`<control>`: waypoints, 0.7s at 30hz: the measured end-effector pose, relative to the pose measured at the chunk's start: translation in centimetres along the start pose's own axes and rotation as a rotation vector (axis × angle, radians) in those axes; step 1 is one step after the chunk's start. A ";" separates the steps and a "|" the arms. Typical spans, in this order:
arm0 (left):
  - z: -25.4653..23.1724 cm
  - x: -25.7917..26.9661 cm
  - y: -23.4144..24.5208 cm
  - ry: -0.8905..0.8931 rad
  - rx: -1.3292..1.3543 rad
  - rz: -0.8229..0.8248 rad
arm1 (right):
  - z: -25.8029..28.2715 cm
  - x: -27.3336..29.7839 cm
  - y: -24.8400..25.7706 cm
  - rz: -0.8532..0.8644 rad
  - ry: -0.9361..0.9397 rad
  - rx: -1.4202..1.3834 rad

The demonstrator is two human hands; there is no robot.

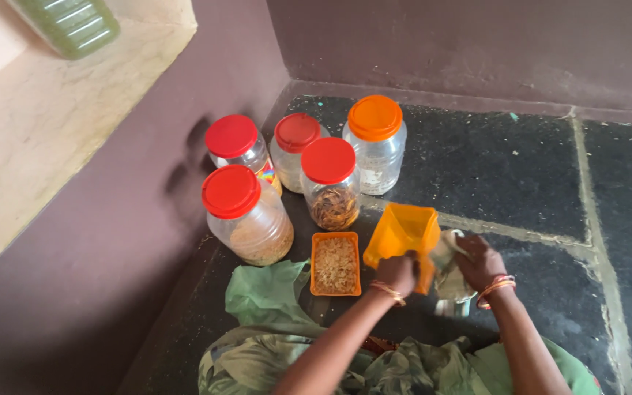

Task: The person transfers shredded grain from one orange plastic container to another while sitting on the floor. They then wipe the inside of the empty container with a cloth.

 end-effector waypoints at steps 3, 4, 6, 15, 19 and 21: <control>4.0 3.8 1.4 -0.102 0.297 -0.062 | 3.7 1.3 -1.4 0.051 0.235 -0.011; 4.8 5.1 1.4 -0.128 0.401 -0.071 | 5.1 2.1 -2.4 0.085 0.308 0.049; 5.6 7.6 0.4 -0.136 0.365 -0.106 | 7.5 2.7 -4.7 0.234 0.283 0.111; 3.4 7.2 -3.6 -0.090 0.543 0.036 | 5.7 2.2 -8.1 0.340 0.050 0.103; 3.0 5.6 0.7 -0.158 0.415 -0.126 | 4.1 -0.2 -2.3 0.042 -0.056 0.184; 3.2 5.0 3.0 -0.126 0.241 -0.125 | 4.1 -1.0 1.1 -0.122 -0.130 0.046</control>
Point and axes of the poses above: each hand's wrist, its own x-axis away from the middle knuckle, its own y-axis out of the back of the hand, z = x × y, the point moved 1 cm from there along -x, towards the middle knuckle, and after that the axes turned 12 degrees about z, right-handed, at the moved point
